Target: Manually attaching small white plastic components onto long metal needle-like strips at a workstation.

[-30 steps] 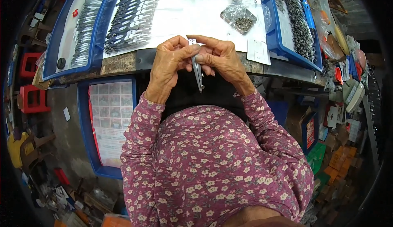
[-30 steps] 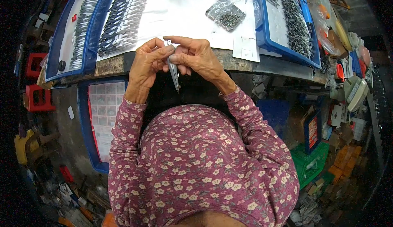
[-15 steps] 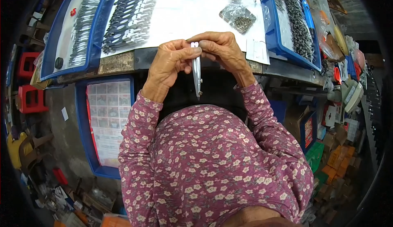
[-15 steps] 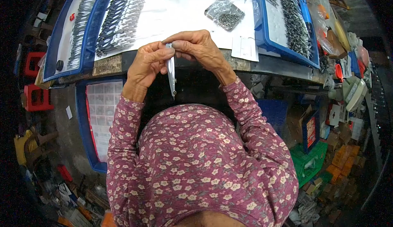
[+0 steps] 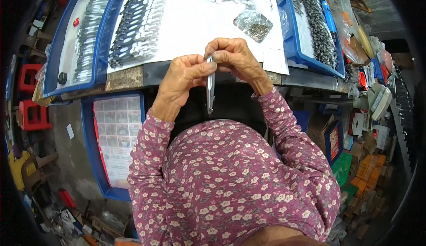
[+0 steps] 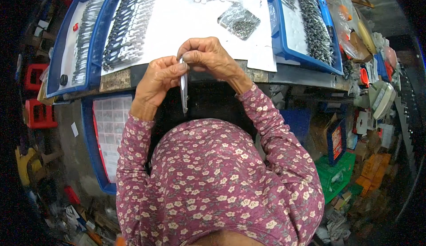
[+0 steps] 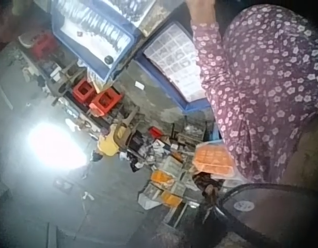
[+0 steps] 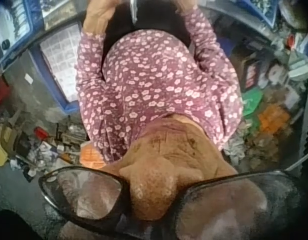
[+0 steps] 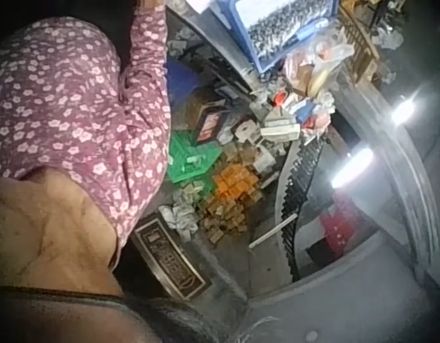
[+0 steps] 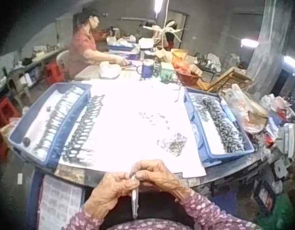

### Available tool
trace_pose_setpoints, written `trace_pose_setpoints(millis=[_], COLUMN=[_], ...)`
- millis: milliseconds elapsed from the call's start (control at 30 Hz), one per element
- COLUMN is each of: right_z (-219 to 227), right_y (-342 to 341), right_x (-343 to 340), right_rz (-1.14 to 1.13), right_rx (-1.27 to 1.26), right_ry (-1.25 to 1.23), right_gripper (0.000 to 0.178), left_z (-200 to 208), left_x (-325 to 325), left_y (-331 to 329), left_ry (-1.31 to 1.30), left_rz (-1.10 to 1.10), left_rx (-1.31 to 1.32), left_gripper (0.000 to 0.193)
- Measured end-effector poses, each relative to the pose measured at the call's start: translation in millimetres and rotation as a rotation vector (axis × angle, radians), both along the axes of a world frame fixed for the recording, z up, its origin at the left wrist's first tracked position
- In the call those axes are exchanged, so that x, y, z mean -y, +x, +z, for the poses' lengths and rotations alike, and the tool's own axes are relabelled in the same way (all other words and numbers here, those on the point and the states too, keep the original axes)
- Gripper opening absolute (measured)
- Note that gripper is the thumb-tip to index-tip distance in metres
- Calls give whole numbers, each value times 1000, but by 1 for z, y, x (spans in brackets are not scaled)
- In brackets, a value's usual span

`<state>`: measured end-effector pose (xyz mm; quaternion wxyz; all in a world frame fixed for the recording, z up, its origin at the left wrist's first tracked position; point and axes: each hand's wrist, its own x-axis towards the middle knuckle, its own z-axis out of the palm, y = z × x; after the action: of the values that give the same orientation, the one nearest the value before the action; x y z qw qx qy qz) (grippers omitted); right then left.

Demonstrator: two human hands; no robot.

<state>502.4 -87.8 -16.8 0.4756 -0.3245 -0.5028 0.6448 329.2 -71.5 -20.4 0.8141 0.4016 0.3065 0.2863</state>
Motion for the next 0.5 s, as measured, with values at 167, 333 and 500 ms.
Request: trace_pose_setpoints(millis=[167,333,500], right_z=[14,26,42], right_y=[5,8,39], right_x=[1,-3,-21], right_rz=[-210,-278,-91], right_rx=[261,284,482], right_ry=[98,142,190], right_gripper=[14,12,15], left_z=[16,28,26], left_x=[9,13,15], left_y=[21,36,40], left_ry=[155,429,638], left_rz=[179,383,390], left_rx=[-53,-195,-284], left_gripper=[13,13,13])
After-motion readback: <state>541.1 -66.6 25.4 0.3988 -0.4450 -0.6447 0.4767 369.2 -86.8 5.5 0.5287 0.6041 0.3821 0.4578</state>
